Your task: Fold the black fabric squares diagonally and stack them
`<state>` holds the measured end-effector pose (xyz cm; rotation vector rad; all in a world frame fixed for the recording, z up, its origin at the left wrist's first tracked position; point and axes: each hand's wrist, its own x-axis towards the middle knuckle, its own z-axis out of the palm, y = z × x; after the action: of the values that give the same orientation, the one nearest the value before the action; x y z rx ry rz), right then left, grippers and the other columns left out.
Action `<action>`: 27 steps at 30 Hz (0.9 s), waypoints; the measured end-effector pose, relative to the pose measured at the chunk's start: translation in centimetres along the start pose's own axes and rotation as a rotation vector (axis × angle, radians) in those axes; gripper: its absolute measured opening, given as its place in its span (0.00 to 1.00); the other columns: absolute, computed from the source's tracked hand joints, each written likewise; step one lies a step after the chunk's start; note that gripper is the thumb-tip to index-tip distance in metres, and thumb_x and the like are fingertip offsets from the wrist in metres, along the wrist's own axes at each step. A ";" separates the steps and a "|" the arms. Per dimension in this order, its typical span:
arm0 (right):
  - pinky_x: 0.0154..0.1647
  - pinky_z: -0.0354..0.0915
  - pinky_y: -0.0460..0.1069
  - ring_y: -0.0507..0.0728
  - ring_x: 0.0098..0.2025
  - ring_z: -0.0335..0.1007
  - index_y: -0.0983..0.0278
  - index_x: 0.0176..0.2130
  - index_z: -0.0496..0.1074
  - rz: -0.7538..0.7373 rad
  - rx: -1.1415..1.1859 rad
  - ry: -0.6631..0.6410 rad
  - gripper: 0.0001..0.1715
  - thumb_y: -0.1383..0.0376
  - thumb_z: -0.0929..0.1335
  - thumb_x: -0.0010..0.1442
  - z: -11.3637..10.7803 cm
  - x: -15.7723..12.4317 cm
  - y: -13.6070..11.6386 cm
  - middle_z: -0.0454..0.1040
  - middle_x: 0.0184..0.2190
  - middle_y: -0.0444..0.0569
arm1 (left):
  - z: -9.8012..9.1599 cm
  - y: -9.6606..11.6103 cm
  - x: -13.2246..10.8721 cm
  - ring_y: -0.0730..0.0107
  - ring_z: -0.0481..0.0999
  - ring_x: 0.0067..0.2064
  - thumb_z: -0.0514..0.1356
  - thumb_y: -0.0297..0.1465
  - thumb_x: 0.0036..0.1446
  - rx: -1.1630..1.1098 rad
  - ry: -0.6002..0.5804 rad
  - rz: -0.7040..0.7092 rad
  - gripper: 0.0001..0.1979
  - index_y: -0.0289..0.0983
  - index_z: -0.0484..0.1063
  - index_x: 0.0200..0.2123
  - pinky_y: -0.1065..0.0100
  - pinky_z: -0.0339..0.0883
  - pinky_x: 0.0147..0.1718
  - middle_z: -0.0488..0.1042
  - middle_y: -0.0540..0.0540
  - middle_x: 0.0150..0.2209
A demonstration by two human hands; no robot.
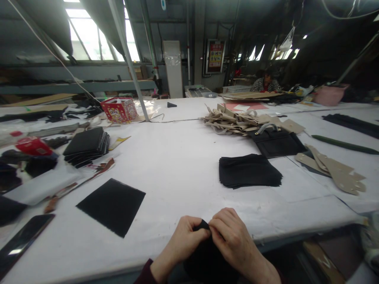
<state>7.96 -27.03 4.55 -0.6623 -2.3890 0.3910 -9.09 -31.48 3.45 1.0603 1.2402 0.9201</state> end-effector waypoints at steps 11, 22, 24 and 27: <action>0.34 0.59 0.49 0.55 0.33 0.64 0.63 0.31 0.65 0.421 0.362 0.018 0.10 0.67 0.61 0.64 0.5 -0.2 0.5 0.67 0.29 0.46 | 0.1 0.7 -0.2 0.79 0.51 0.20 0.61 0.32 0.44 -0.142 -0.027 -0.096 0.11 0.34 0.65 0.17 0.71 0.42 0.21 0.55 0.55 0.17; 0.42 0.58 0.53 0.56 0.38 0.65 0.62 0.40 0.72 0.102 0.091 0.067 0.11 0.74 0.63 0.62 -0.4 -0.1 -0.5 0.71 0.34 0.47 | 0.3 0.5 0.0 0.78 0.51 0.23 0.59 0.31 0.44 -0.076 -0.015 -0.032 0.10 0.35 0.62 0.17 0.71 0.43 0.22 0.54 0.55 0.18; 0.41 0.57 0.53 0.56 0.36 0.64 0.63 0.40 0.71 0.055 0.045 0.057 0.12 0.76 0.62 0.62 -0.1 -0.2 -0.6 0.70 0.32 0.47 | 0.1 0.3 0.0 0.78 0.50 0.23 0.58 0.30 0.44 -0.031 -0.012 -0.016 0.10 0.35 0.60 0.16 0.71 0.43 0.22 0.53 0.55 0.18; 0.39 0.57 0.52 0.55 0.36 0.63 0.63 0.38 0.70 0.075 0.077 0.048 0.11 0.76 0.62 0.62 0.2 -0.3 -0.4 0.69 0.31 0.47 | -0.1 0.1 0.0 0.78 0.50 0.23 0.57 0.29 0.45 0.012 -0.018 -0.011 0.10 0.36 0.60 0.17 0.71 0.42 0.21 0.51 0.55 0.19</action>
<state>7.85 -27.50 4.39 -0.7201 -2.2971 0.4910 -9.16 -31.49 3.53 1.0677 1.2372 0.8944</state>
